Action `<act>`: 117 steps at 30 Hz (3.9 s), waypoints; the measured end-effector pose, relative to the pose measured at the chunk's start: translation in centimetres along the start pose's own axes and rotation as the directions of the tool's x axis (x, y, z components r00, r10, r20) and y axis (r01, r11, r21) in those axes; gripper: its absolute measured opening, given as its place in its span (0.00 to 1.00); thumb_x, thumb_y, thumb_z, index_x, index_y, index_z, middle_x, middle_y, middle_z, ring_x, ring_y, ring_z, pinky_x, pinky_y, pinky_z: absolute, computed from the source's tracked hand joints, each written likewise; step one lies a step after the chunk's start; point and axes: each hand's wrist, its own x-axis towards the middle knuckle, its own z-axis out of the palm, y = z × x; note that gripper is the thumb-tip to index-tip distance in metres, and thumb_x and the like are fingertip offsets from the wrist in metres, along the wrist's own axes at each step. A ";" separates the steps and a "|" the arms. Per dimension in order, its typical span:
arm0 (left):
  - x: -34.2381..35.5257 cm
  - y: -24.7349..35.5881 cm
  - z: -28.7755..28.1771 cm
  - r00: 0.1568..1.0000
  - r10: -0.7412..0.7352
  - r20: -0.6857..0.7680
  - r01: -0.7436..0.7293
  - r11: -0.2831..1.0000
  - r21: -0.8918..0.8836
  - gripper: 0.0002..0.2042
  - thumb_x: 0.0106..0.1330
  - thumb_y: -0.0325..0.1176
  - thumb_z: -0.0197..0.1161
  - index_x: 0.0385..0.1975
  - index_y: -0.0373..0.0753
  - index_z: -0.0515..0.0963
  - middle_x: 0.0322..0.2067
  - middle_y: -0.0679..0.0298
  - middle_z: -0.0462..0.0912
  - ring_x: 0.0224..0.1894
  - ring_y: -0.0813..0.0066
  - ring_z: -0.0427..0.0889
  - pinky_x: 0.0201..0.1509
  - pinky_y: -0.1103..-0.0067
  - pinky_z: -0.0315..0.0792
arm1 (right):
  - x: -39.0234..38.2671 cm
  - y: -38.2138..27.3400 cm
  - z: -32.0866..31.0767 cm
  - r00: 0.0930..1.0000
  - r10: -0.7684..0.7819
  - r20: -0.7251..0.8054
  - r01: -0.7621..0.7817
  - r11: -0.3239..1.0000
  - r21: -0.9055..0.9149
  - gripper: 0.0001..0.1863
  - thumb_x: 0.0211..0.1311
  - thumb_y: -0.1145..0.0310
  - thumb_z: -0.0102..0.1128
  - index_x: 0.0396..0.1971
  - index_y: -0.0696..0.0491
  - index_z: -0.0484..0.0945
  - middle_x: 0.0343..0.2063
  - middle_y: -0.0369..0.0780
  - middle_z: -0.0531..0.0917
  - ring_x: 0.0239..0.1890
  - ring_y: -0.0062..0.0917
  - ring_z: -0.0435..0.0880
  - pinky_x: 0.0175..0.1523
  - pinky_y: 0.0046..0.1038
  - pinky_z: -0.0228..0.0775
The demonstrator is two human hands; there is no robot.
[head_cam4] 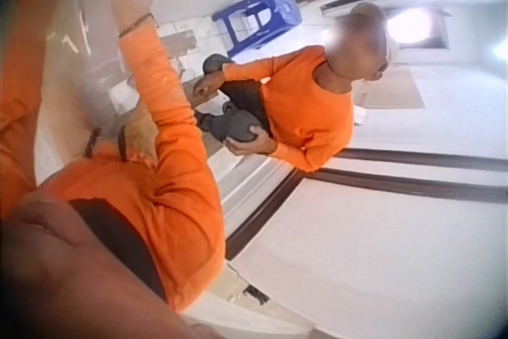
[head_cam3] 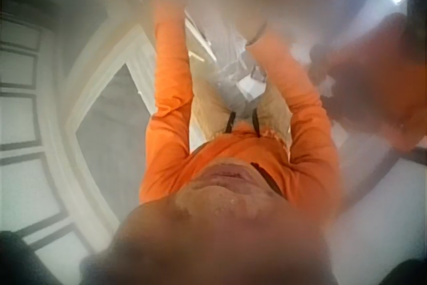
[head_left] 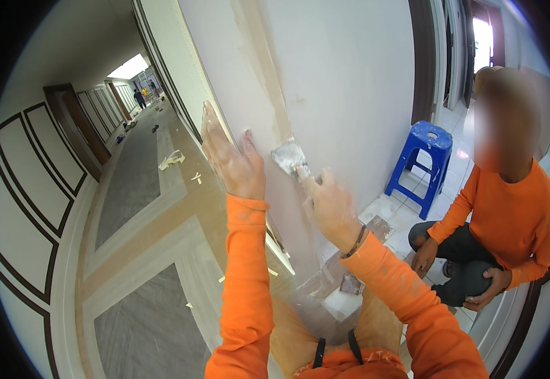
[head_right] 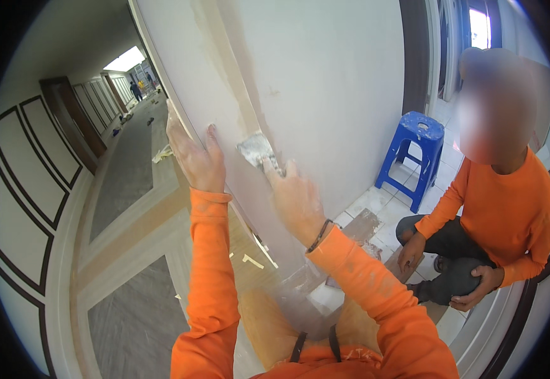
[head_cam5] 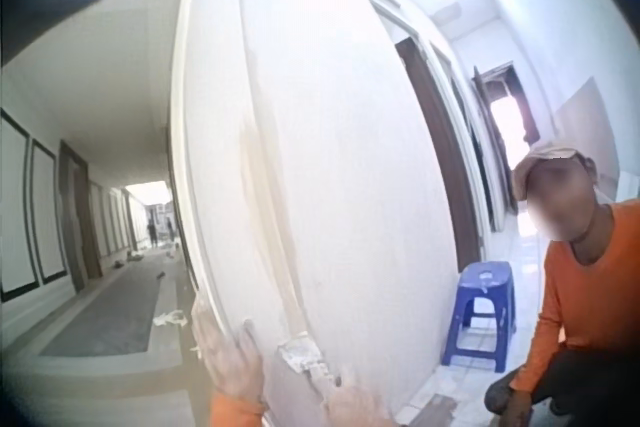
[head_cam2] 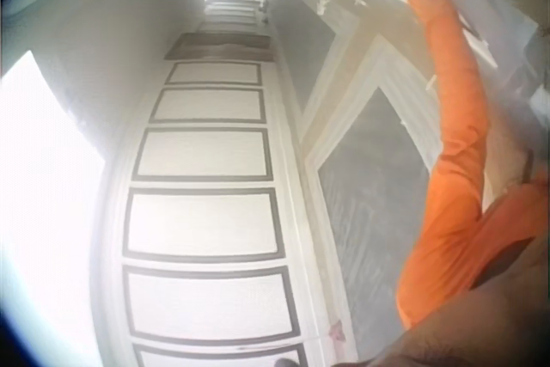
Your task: The person squats on the floor and uses a putty knife to apply plaster to a white wall, smoothing it along the baseboard. The person stands up, retrieves more plaster from a bucket, and continues applying it to the wall.
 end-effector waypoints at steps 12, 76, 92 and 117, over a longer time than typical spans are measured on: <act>0.0 -0.5 0.0 1.000 -0.003 -0.019 0.003 1.000 -0.008 0.30 0.59 0.24 0.66 0.62 0.30 0.65 0.58 0.45 0.70 0.62 0.44 0.68 0.66 0.62 0.61 | 0.8 1.7 0.1 0.974 -0.018 -0.228 0.086 0.952 0.295 0.31 0.56 0.80 0.56 0.62 0.48 0.74 0.38 0.46 0.75 0.38 0.40 0.79 0.42 0.38 0.74; 0.2 -0.6 0.2 0.998 0.050 -0.036 -0.050 0.999 -0.003 0.39 0.56 0.21 0.65 0.71 0.36 0.58 0.67 0.52 0.64 0.69 0.54 0.64 0.71 0.65 0.57 | 3.5 1.4 -1.2 0.960 -0.017 -0.281 0.079 0.974 0.214 0.33 0.54 0.77 0.56 0.64 0.42 0.74 0.33 0.45 0.76 0.35 0.40 0.79 0.41 0.40 0.74; 0.1 -0.8 0.1 0.995 0.074 -0.061 -0.077 0.996 -0.045 0.37 0.57 0.23 0.66 0.69 0.38 0.61 0.64 0.51 0.67 0.66 0.50 0.65 0.70 0.63 0.59 | 2.5 1.4 -0.4 0.990 -0.042 -0.137 0.069 0.976 0.205 0.32 0.51 0.78 0.56 0.61 0.46 0.76 0.31 0.48 0.74 0.33 0.43 0.76 0.40 0.40 0.70; 0.2 -0.4 -0.1 0.999 0.030 -0.027 -0.032 0.998 -0.050 0.37 0.57 0.21 0.66 0.70 0.38 0.60 0.64 0.51 0.68 0.67 0.54 0.66 0.70 0.64 0.60 | -0.4 3.0 1.8 0.994 -0.083 -0.065 0.091 0.988 0.125 0.31 0.54 0.78 0.56 0.62 0.47 0.74 0.34 0.48 0.75 0.35 0.42 0.78 0.41 0.41 0.72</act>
